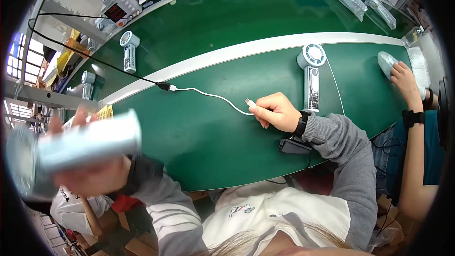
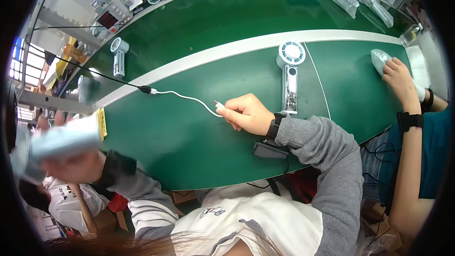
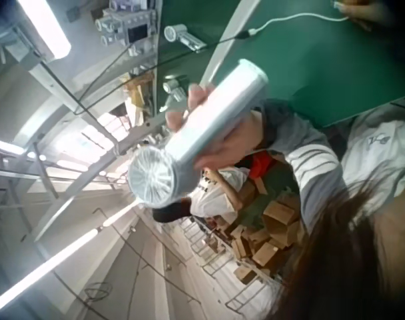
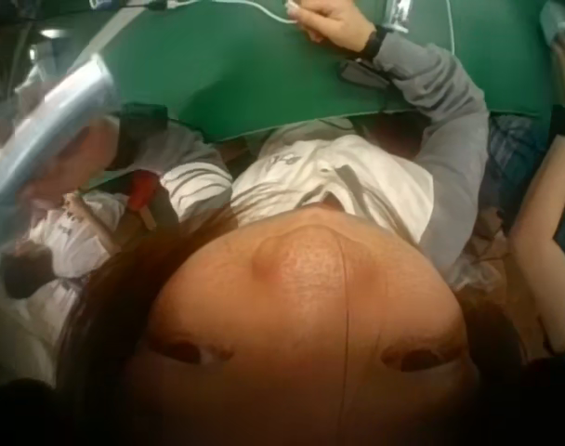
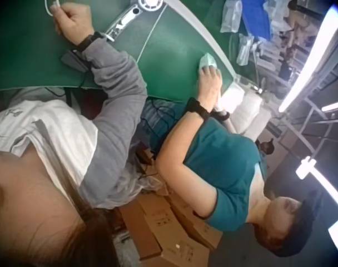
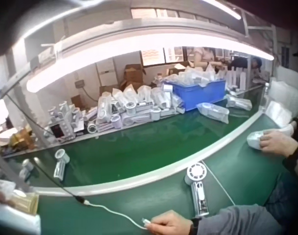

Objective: Testing the charging functionality and cleaning portable handheld fans on an electronics production line.

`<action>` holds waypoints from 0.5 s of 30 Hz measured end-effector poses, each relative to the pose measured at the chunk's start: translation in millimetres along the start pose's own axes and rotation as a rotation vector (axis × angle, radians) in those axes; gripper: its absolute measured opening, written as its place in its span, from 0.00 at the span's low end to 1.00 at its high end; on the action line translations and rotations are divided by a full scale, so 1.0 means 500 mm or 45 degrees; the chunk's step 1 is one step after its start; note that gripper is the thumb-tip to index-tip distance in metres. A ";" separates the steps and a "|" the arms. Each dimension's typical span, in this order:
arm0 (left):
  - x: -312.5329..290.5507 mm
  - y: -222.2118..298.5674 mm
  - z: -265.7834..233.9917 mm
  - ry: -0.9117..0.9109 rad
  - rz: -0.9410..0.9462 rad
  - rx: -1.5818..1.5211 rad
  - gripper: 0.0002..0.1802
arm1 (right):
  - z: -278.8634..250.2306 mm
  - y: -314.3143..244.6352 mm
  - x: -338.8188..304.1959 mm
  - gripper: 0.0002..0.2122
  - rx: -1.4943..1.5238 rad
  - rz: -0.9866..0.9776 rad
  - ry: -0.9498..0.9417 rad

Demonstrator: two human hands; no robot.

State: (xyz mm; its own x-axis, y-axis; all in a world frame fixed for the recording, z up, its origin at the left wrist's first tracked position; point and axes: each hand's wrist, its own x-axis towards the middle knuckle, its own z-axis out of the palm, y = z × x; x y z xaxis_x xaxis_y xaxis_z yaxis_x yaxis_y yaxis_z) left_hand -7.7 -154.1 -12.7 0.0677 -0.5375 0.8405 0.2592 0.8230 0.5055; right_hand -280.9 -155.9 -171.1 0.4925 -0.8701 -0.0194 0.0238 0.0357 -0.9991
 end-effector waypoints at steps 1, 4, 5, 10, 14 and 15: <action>0.023 0.027 -0.009 -0.239 -0.094 -0.552 0.32 | 0.000 0.000 0.000 0.16 0.018 -0.001 0.002; 0.026 0.101 -0.013 -0.327 0.047 -0.941 0.24 | -0.002 -0.001 -0.004 0.16 0.052 0.005 0.000; 0.018 0.118 -0.013 -0.279 0.123 -0.890 0.21 | -0.002 -0.002 -0.005 0.16 0.051 0.013 -0.012; -0.018 0.159 -0.027 -0.028 0.437 -0.158 0.21 | 0.000 -0.001 -0.006 0.16 -0.012 -0.008 -0.039; -0.018 0.168 -0.023 -0.058 -0.068 -1.247 0.24 | 0.003 0.000 -0.006 0.16 0.017 -0.017 -0.020; -0.019 0.166 -0.018 -0.126 -0.239 -1.000 0.26 | 0.004 -0.001 -0.004 0.16 0.027 -0.014 0.002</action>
State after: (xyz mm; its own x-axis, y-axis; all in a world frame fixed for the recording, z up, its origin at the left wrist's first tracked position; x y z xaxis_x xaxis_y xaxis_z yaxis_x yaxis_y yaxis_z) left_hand 21.8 -82.2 19.7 -0.1198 -0.6048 0.7873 0.8607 0.3320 0.3860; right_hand -280.1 -153.1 -170.7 0.4911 -0.8711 -0.0081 0.0481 0.0364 -0.9982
